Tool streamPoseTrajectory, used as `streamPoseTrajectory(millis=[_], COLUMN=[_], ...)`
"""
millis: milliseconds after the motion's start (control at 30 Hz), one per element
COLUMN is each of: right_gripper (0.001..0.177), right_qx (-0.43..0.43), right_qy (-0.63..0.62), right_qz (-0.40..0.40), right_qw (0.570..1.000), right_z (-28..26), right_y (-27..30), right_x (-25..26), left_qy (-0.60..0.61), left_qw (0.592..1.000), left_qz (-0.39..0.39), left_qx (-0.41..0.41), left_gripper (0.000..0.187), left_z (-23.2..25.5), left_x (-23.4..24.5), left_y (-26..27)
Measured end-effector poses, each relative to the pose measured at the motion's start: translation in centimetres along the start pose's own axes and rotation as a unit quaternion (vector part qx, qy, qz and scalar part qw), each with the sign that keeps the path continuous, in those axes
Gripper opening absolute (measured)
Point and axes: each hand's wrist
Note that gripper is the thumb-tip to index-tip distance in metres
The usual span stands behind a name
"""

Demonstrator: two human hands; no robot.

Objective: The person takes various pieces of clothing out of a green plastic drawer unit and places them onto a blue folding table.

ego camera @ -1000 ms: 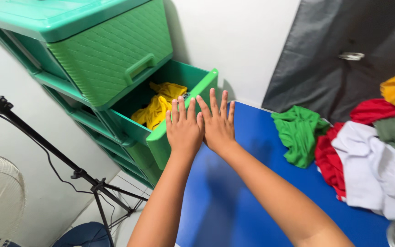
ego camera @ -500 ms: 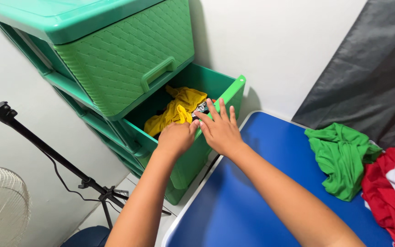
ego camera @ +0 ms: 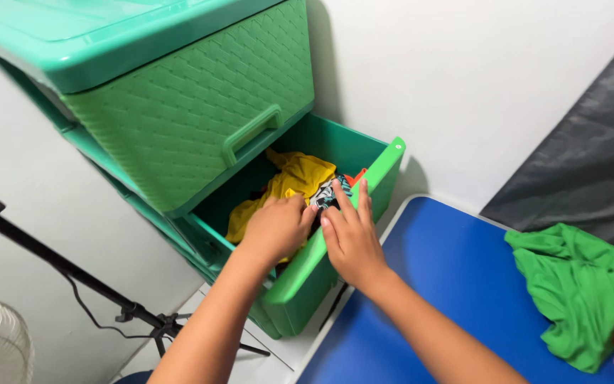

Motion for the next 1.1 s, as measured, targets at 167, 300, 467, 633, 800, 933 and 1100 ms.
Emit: streamPoseTrajectory(millis=[167,300,467,633,800,933,1100], right_gripper=[0.026,0.027,0.025,0.024,0.025,0.026,0.028], right_qx=[-0.01,-0.021,-0.028,-0.042,-0.05,-0.055,-0.058], right_qy=[-0.024,-0.022,-0.029,-0.046,-0.061,-0.055,-0.067], right_qz=[0.012,0.009,-0.004,-0.03,-0.042,-0.049,-0.053], right_qw=[1.0,0.999,0.999,0.998,0.996,0.996,0.995], right_z=[-0.4,-0.7,-1.0,-0.9,-0.5,0.2,0.6], right_y=[-0.2,-0.6,-1.1,-1.4,-1.3,-1.0,-0.8], right_x=[0.0,0.3,0.9,1.4,1.2,0.6,0.0], left_qy=[-0.036,-0.005,-0.036,-0.109,-0.048,0.032,0.081], left_qw=[0.998,0.984,0.933,0.893,0.912,0.922,0.906], left_qz=[-0.053,-0.151,-0.307,-0.386,-0.346,-0.308,-0.372], left_qx=[0.02,0.096,0.182,0.201,0.215,0.233,0.184], left_gripper=[0.069,0.095,0.144,0.152,0.139,0.124,0.129], left_z=[-5.0,-8.2,-7.6,-6.7,-12.1,-15.5,-12.6], left_x=[-1.2,-3.9,-4.4,-4.4,-9.9,-13.7,-13.3], left_y=[-6.5,-11.4,-14.3,-15.2,-19.2,-21.1,-19.9])
Point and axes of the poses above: each hand's wrist, its own y-axis away from the middle knuckle, its own x-axis out of the back of the hand, z = x × y, and after that the axes turned 6 degrees about -z, right-handed
